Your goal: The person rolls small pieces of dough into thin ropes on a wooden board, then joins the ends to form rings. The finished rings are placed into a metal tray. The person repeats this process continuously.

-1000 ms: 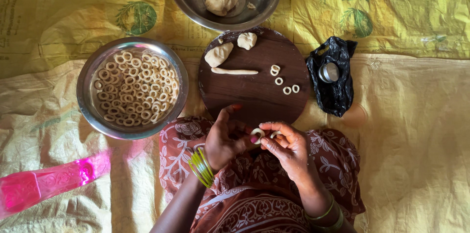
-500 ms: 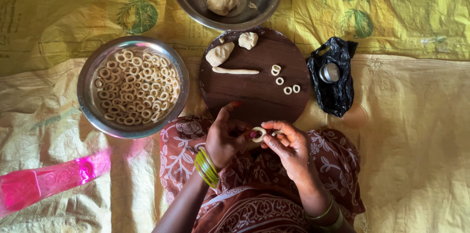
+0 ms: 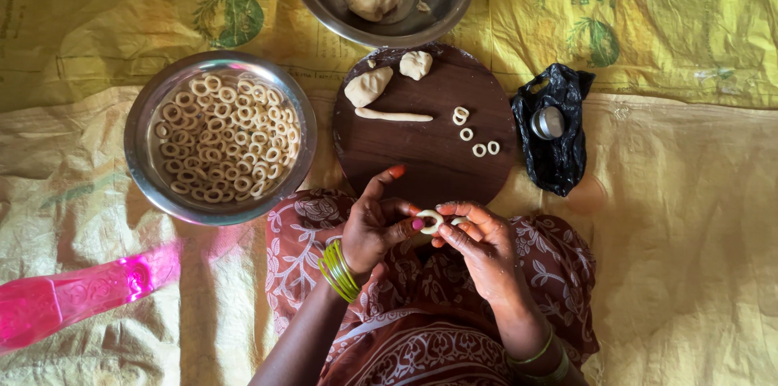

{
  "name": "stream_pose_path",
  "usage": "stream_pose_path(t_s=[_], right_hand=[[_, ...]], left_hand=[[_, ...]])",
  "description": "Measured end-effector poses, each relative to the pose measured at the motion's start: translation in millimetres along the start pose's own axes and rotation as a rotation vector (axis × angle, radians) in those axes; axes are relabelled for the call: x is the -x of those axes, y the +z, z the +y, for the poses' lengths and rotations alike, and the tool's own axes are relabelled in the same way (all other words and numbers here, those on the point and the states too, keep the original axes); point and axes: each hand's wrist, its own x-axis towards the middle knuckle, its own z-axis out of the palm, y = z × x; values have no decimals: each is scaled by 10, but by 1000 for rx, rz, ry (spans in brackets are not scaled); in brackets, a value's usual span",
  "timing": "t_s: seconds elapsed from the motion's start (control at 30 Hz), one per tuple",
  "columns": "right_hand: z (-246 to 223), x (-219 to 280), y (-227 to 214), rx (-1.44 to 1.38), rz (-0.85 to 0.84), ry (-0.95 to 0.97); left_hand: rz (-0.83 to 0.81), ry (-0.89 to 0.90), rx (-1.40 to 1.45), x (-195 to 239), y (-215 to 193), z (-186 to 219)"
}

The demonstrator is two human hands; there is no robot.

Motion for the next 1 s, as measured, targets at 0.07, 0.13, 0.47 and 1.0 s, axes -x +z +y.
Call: stream_pose_path(t_s=[0.07, 0.13, 0.47, 1.0], right_hand=[[3, -9, 11, -25, -4, 6], [0, -21, 26, -19, -14, -6], [-43, -78, 14, -3, -104, -15], [242, -113, -214, 213, -32, 77]], left_hand=[[-38, -27, 47, 3, -27, 21], [-65, -82, 113, 12, -42, 51], [-128, -197, 182, 3, -138, 129], [42, -126, -434, -53, -97, -7]])
